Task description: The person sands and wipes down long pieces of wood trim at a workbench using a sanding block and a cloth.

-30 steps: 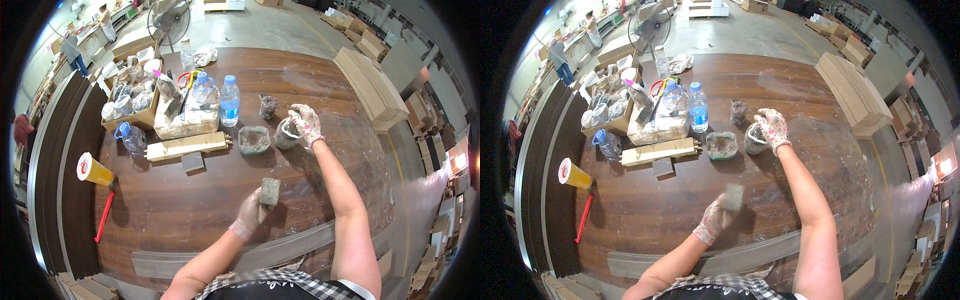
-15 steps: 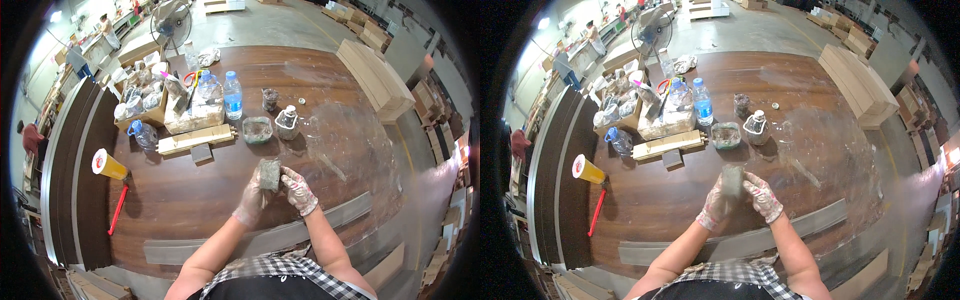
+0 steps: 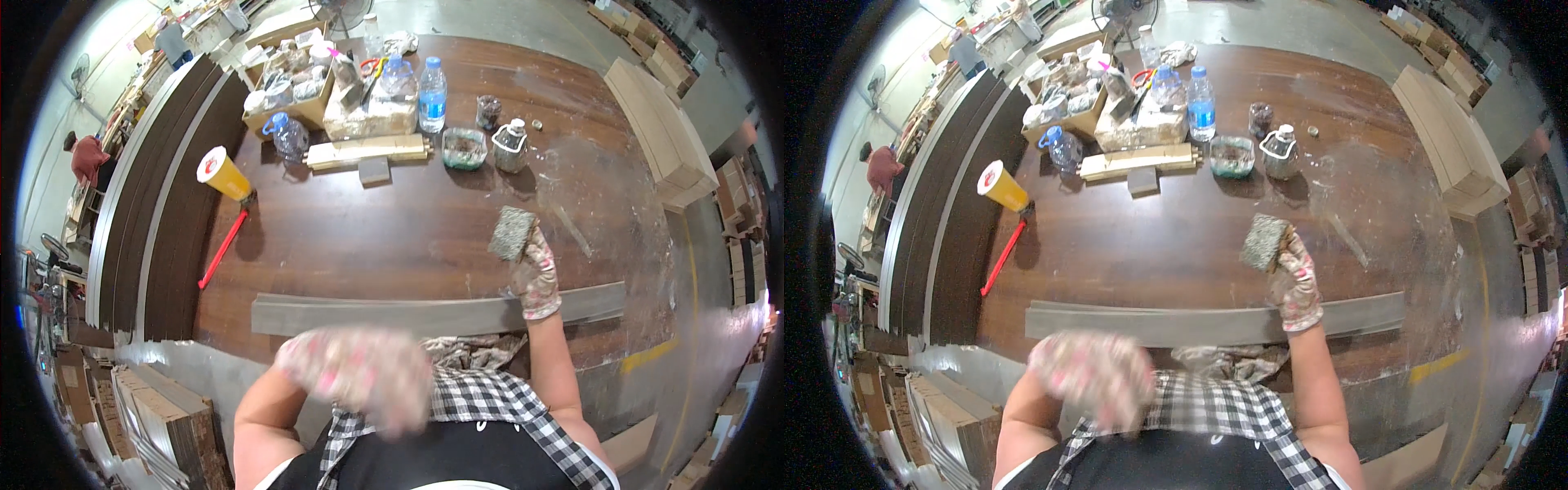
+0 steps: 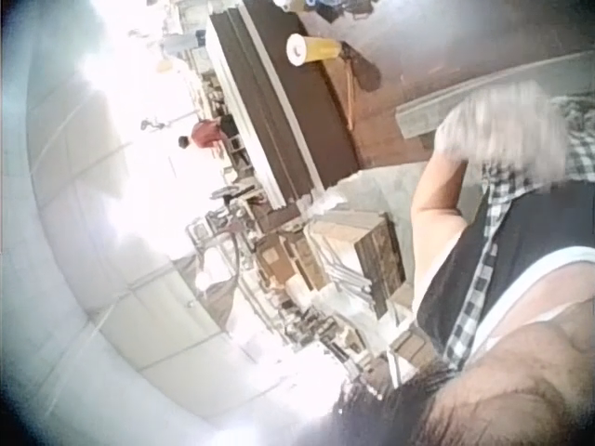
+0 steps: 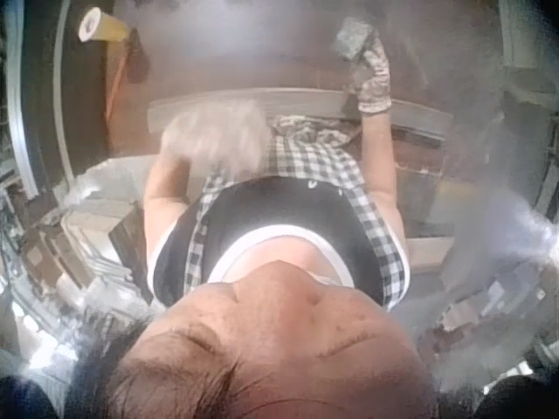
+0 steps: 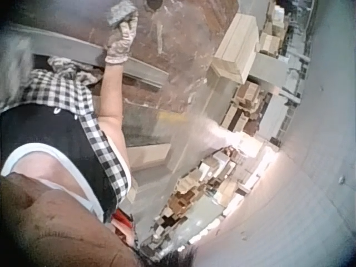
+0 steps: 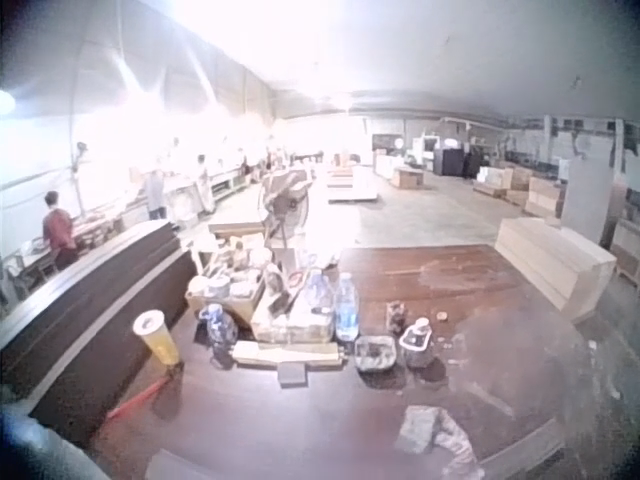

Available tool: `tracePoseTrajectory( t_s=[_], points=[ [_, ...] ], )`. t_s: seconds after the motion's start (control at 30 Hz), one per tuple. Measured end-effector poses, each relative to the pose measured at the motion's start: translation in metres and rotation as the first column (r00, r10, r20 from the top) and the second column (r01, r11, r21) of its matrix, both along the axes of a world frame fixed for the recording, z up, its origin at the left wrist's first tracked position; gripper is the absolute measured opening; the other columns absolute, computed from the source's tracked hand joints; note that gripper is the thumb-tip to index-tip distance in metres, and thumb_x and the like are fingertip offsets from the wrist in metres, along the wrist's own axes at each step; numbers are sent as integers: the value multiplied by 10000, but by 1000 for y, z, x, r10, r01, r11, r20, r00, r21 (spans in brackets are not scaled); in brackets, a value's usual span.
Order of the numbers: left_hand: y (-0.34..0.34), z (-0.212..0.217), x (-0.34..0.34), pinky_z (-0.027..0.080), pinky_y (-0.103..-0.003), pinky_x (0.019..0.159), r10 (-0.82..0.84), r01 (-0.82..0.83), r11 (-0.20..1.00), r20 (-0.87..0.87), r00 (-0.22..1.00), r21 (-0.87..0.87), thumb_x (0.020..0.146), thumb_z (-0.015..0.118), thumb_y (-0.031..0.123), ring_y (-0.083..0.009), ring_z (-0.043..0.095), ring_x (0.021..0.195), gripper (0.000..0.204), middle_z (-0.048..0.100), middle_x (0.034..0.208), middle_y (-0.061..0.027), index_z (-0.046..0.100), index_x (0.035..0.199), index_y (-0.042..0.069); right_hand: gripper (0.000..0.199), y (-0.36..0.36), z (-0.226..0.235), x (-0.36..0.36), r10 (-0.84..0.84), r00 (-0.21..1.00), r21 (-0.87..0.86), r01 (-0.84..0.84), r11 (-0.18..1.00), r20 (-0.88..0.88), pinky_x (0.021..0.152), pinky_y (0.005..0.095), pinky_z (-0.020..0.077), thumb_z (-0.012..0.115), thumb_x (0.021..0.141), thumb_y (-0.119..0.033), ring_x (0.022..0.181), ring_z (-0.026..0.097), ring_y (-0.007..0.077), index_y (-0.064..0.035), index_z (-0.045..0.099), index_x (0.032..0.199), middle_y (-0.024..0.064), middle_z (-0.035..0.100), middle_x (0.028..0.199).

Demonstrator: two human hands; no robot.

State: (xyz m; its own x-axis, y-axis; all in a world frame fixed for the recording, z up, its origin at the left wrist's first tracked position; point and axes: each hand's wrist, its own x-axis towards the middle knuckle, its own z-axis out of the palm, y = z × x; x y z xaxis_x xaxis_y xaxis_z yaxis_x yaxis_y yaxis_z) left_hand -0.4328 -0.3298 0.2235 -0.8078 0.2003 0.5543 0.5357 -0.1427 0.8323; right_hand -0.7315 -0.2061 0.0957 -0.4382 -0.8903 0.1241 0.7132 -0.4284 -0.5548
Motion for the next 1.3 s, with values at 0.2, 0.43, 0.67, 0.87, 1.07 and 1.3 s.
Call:
tracePoseTrajectory(
  t_s=[0.2, 0.43, 0.67, 0.87, 1.07, 1.3],
  points=[
    [45, 39, 45, 469, -455, 913, 7, 13, 969, 79, 997, -248, 1010, 447, 281, -357, 582, 1111, 356, 697, 1120, -93, 730, 1050, 69, 523, 28, -7, 3, 25, 997, 141, -14, 990, -79, 1075, 456, 415, 566, 890, -67, 1256, 530, 260, -86, 477, 1406, 95, 535, 1386],
    [71, 62, 74, 485, -417, 767, 422, -316, 382, -140, 896, -869, 774, 656, 252, -254, 575, 987, 237, 608, 1038, 5, 697, 1005, 219, 493, 35, 7, 22, 78, 987, 189, -51, 981, -137, 997, 435, 451, 584, 907, -115, 1216, 555, 234, -124, 499, 1392, 56, 561, 1361],
    [80, 39, 60, 478, -379, 703, 624, -744, 338, -455, 636, -576, 697, 736, 222, -199, 603, 846, 223, 624, 815, 23, 686, 913, 193, 447, 50, 5, 26, 54, 996, 252, -34, 967, -73, 1022, 447, 432, 580, 909, -110, 1213, 559, 228, -131, 540, 1354, 48, 567, 1356],
    [78, 5, 63, 467, -339, 648, 741, -745, 663, -73, 667, -80, 796, 674, 183, -208, 621, 831, 94, 646, 886, -22, 688, 869, 125, 387, 73, -9, 26, 22, 989, 360, 31, 932, -144, 947, 430, 443, 570, 934, -141, 1155, 580, 202, -114, 559, 1320, 52, 602, 1292],
    [112, 13, 90, 474, -334, 635, 814, -807, 572, 19, 581, 149, 808, 666, 182, -205, 622, 803, 81, 649, 869, -27, 685, 858, 121, 400, 64, -8, 52, 2, 999, 407, 15, 913, -41, 930, 409, 447, 606, 925, -171, 1125, 572, 218, -90, 549, 1312, 77, 608, 1267],
    [112, 8, 99, 482, -329, 621, 848, -831, 501, 58, 527, 241, 823, 658, 182, -202, 622, 771, 75, 651, 849, -33, 681, 846, 115, 340, 54, -21, 58, -30, 998, 432, 5, 902, 52, 951, 427, 470, 595, 928, -104, 1149, 580, 231, -85, 577, 1267, 81, 621, 1248]
  ],
)
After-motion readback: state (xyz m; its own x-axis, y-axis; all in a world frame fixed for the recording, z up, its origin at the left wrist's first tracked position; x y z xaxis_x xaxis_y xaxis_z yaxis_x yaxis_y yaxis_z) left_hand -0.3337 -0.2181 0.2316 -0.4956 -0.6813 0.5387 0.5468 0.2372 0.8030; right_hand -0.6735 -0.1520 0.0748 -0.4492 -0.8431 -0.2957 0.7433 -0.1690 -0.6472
